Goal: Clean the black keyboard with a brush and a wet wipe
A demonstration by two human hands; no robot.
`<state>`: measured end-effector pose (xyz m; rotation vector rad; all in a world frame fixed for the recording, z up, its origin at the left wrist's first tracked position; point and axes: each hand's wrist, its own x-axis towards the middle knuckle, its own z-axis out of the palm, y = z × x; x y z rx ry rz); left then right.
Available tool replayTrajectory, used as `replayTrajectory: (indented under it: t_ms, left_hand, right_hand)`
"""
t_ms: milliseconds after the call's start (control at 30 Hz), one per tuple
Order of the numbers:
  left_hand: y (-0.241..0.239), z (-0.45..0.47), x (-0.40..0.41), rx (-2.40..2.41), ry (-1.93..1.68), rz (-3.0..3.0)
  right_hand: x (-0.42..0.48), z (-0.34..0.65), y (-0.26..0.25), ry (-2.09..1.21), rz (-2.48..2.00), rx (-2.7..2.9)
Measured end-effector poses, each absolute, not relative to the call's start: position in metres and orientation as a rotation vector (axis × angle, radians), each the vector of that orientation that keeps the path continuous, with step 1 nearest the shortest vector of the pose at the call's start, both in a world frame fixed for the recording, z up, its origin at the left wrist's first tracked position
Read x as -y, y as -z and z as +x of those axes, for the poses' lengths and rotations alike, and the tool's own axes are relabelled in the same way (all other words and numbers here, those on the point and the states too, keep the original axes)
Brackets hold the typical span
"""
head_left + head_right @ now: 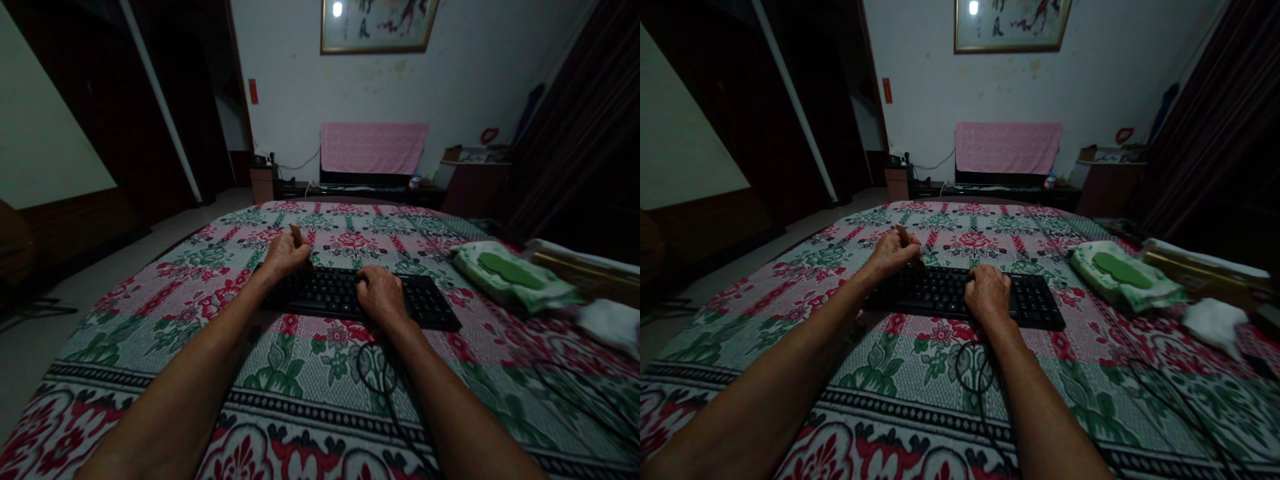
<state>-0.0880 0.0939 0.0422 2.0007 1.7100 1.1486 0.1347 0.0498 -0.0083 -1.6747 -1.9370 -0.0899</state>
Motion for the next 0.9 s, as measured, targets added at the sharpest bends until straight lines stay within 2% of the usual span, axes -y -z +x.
replayTrajectory:
  t_ms: [200,433,667,900]
  left_hand:
    - [-0.055,-0.093,-0.086,-1.972,-1.074,1.994]
    - [-0.054,-0.084,-0.086,-1.842,-1.089,2.013]
    - [-0.061,-0.088,-0.081,-2.131,-0.973,2.051]
    - [-0.054,-0.073,-0.083,-1.772,-1.009,1.971]
  right_hand:
    - [-0.050,0.134,0.009,0.093,-1.684,1.931]
    - [-0.051,0.135,0.011,0.109,-1.671,1.937]
    - [-0.050,0.134,0.010,0.107,-1.682,1.930]
    - [-0.050,0.134,0.010,0.112,-1.674,1.934]
